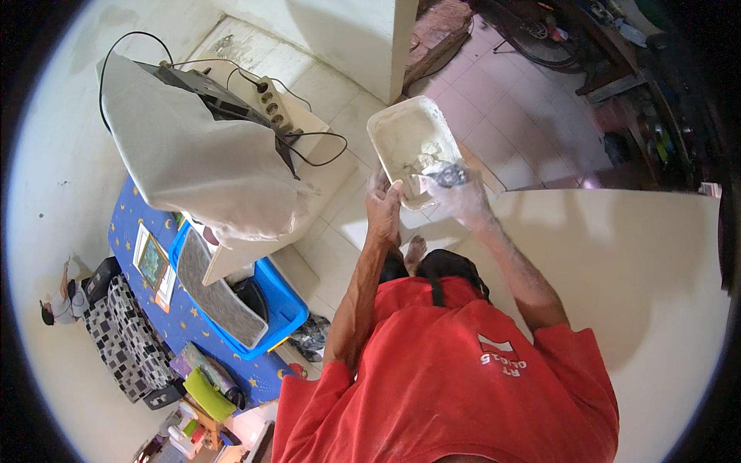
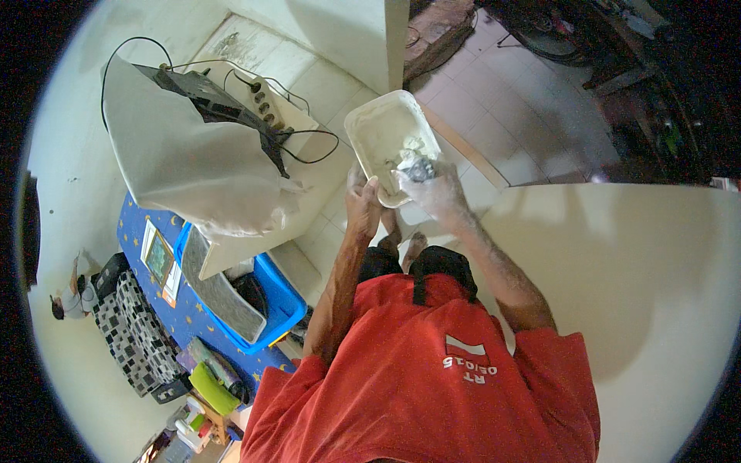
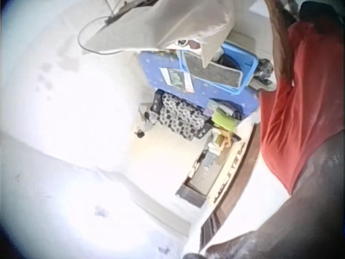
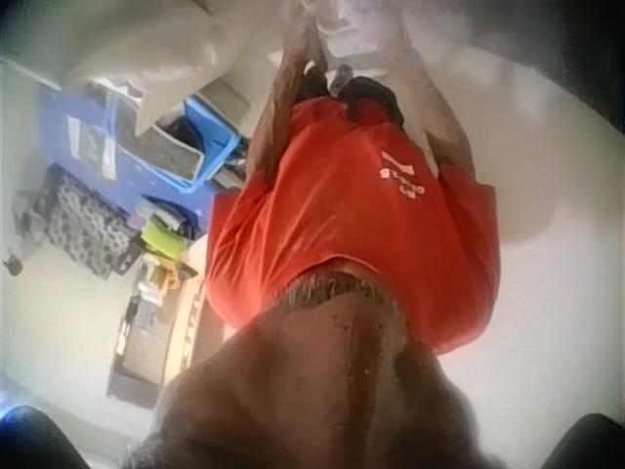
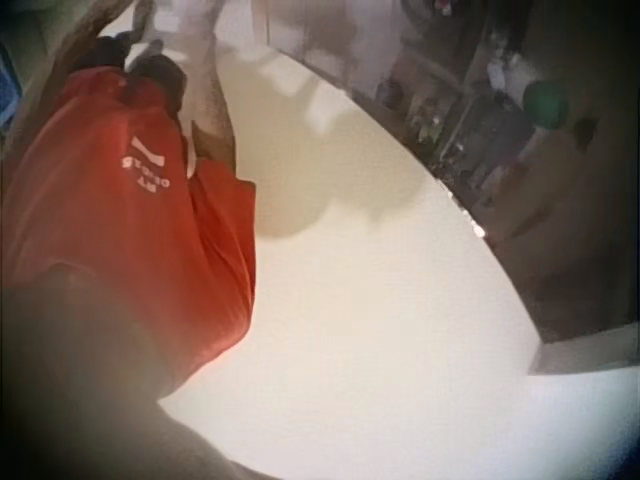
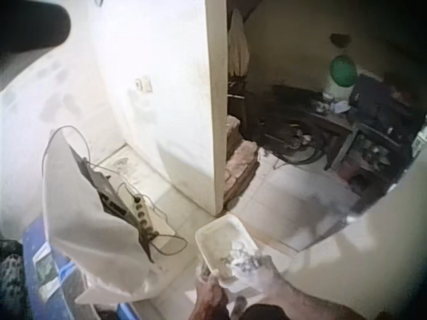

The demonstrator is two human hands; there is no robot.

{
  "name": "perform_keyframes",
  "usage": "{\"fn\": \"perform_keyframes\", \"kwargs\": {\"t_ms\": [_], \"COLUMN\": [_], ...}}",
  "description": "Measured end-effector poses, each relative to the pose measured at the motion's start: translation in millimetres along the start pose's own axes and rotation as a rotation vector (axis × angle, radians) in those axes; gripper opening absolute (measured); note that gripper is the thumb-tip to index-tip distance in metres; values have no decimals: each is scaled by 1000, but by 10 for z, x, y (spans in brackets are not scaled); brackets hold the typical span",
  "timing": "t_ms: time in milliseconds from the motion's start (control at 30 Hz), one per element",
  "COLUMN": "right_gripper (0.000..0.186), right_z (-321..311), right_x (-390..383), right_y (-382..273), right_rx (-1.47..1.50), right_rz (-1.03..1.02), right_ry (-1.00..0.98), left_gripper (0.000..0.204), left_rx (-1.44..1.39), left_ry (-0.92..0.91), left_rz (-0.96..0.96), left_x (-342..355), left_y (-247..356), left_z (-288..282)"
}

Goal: The person applies patching compound to a wall using putty knives. They scoop the material from a container and spread it over damaged sections of the wall while sitting on the floor.

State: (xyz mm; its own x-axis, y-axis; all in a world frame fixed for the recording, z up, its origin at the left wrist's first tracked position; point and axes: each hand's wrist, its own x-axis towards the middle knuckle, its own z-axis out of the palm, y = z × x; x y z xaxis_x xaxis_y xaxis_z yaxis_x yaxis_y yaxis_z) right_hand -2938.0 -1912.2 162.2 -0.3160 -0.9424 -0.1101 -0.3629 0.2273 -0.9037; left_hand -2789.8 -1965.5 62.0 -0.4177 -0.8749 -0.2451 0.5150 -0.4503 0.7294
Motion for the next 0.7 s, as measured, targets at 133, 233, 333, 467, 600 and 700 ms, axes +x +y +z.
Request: {"fn": "perform_keyframes", "kwargs": {"t_ms": [133,233,333,467,600,700], "right_gripper": [24,24,23,21,19,23], "right_z": [-211,-258,-182,-307,-553,-606], "right_x": [610,854,1168,1625,2077,2415], "right_y": [14,-124,8,158,-167,-227], "right_rx": [-148,27,-182,-192,-131,-199], "right_rz": [69,86,-47,47,22,-76], "right_ry": [-31,-106,-191,-249,-362,-562], "left_gripper": [71,71,75,75,75,73], "left_rx": [118,6,20,0,8,39], "left_ry": [-20,9,59,47,94,113], "left_rz": [5,24,10,90,48,4], "left_x": [357,580,887,1169,1379,1600], "left_y": [177,236,384,403,457,522], "left_z": [92,95,97,57,-26,-8]}}
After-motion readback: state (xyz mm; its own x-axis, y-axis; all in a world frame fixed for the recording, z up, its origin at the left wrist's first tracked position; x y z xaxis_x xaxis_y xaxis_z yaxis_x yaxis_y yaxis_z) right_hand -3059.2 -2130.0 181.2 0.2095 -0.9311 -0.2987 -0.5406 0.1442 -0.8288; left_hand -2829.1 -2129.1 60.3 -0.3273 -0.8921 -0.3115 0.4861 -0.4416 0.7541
